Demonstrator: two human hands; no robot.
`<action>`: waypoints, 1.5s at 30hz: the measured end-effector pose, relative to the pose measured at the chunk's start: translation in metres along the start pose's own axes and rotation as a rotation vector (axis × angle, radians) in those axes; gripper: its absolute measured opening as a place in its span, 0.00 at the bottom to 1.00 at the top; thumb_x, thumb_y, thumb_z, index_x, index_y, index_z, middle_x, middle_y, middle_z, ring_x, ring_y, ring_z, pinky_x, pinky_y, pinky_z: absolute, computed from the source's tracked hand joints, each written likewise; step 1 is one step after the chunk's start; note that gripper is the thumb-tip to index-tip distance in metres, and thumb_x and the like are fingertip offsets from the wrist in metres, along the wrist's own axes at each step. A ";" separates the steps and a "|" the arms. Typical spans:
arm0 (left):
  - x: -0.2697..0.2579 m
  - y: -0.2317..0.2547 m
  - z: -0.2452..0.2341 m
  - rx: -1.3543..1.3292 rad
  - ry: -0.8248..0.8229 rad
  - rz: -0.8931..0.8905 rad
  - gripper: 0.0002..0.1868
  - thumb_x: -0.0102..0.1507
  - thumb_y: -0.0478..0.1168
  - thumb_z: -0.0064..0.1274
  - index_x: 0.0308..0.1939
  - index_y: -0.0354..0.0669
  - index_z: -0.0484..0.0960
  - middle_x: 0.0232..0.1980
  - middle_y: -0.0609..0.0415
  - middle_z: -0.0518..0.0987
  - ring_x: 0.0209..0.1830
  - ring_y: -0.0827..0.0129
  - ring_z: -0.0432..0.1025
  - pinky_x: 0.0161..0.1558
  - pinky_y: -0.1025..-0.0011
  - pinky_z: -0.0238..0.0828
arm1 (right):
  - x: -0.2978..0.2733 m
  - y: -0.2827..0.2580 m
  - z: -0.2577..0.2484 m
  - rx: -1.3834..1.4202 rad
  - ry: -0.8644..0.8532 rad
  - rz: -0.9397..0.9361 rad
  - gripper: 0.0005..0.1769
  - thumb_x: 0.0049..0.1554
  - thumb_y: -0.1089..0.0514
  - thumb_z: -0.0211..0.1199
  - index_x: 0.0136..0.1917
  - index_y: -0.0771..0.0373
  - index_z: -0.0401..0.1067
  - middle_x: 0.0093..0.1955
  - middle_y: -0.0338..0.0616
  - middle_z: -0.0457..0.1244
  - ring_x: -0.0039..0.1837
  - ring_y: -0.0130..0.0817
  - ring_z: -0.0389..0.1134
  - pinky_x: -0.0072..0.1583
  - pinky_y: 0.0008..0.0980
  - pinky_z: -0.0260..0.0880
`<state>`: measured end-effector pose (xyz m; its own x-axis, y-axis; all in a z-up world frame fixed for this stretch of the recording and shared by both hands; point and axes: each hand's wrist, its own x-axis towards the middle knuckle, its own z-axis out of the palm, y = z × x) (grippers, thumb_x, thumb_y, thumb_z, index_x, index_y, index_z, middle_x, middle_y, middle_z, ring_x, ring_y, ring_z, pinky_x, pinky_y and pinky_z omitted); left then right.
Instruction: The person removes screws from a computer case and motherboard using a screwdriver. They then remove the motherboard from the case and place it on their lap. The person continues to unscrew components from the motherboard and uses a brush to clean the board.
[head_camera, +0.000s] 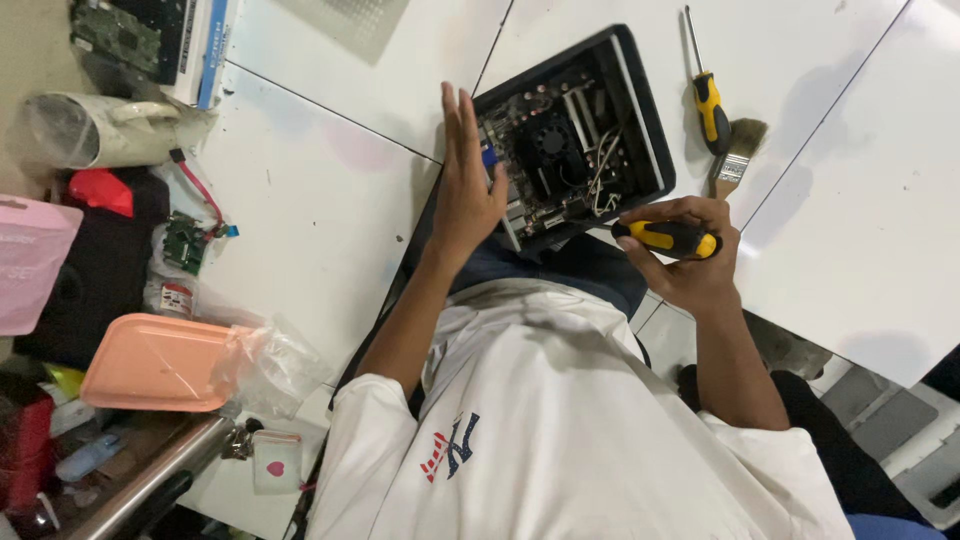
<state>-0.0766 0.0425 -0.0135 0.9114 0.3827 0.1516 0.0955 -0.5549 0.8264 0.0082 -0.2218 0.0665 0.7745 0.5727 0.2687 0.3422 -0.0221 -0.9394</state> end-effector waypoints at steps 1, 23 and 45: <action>0.009 -0.004 -0.004 0.002 0.012 0.005 0.57 0.70 0.19 0.50 0.92 0.54 0.32 0.93 0.43 0.28 0.90 0.32 0.39 0.73 0.43 0.72 | 0.000 0.001 0.000 0.001 -0.005 -0.012 0.29 0.57 0.74 0.76 0.60 0.68 0.58 0.51 0.64 0.73 0.45 0.43 0.76 0.43 0.31 0.71; 0.068 -0.054 0.006 -0.561 -0.035 0.060 0.16 0.80 0.45 0.44 0.72 0.51 0.72 0.62 0.44 0.85 0.53 0.56 0.77 0.58 0.50 0.71 | 0.124 -0.003 0.037 -0.197 -0.045 -0.354 0.17 0.62 0.64 0.77 0.51 0.72 0.68 0.48 0.61 0.71 0.49 0.58 0.76 0.49 0.39 0.75; 0.099 -0.056 -0.003 -0.594 -0.257 -0.112 0.22 0.75 0.56 0.49 0.69 0.52 0.80 0.59 0.47 0.88 0.64 0.68 0.80 0.67 0.70 0.74 | 0.173 0.010 0.064 -0.396 -0.340 -0.146 0.22 0.66 0.61 0.77 0.60 0.65 0.64 0.47 0.47 0.69 0.43 0.41 0.69 0.46 0.38 0.66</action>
<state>0.0068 0.1141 -0.0431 0.9825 0.1846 -0.0264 0.0252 0.0087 0.9996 0.1118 -0.0703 0.0898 0.5102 0.8246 0.2445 0.6585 -0.1916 -0.7277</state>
